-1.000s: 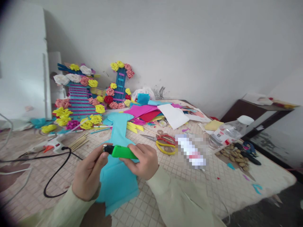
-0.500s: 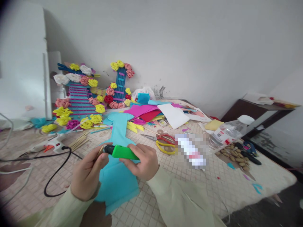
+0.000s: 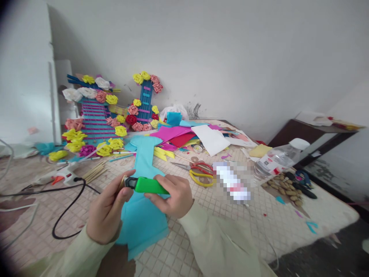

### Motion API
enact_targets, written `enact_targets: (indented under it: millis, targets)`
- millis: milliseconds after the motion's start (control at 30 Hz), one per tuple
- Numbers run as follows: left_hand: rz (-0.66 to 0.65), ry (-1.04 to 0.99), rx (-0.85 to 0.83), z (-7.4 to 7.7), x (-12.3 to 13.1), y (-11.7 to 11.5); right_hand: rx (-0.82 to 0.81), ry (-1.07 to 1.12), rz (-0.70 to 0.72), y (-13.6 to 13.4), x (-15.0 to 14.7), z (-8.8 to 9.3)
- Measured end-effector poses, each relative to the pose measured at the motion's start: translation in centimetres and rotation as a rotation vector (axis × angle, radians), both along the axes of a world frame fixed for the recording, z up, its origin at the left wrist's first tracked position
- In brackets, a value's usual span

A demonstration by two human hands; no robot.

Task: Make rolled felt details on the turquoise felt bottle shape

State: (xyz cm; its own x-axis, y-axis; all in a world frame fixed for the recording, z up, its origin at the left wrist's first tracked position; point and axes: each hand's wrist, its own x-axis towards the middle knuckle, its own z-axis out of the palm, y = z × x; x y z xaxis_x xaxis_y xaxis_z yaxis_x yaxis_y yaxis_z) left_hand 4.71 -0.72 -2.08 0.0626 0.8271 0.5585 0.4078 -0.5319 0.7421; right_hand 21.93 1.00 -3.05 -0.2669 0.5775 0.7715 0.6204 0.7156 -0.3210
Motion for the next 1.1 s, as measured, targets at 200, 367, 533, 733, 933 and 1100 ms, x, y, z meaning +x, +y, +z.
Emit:
enact_targets:
  millis: [200, 367, 533, 733, 933, 1100]
  targets:
    - [0.041, 0.082, 0.012, 0.18, -0.19, 0.06, -0.001, -0.002, -0.006, 0.04, -0.02, 0.10]
    - [0.057, 0.144, 0.082, 0.26, -0.46, 0.31, 0.009, 0.010, 0.005, -0.10, 0.00, 0.16]
    - [0.092, 0.210, 0.171, 0.23, -0.71, 0.45, 0.008, 0.011, 0.025, -0.24, 0.02, 0.21]
    - [0.109, 0.259, 0.192, 0.45, -0.74, 0.50, -0.006, 0.003, 0.019, -0.31, 0.00, 0.20]
    - [0.074, 0.220, 0.131, 0.47, -0.72, 0.32, 0.016, 0.004, 0.005, -0.20, 0.04, 0.02]
    - [0.100, 0.170, 0.066, 0.16, -0.71, 0.31, 0.030, 0.016, 0.006, -0.14, 0.02, 0.01]
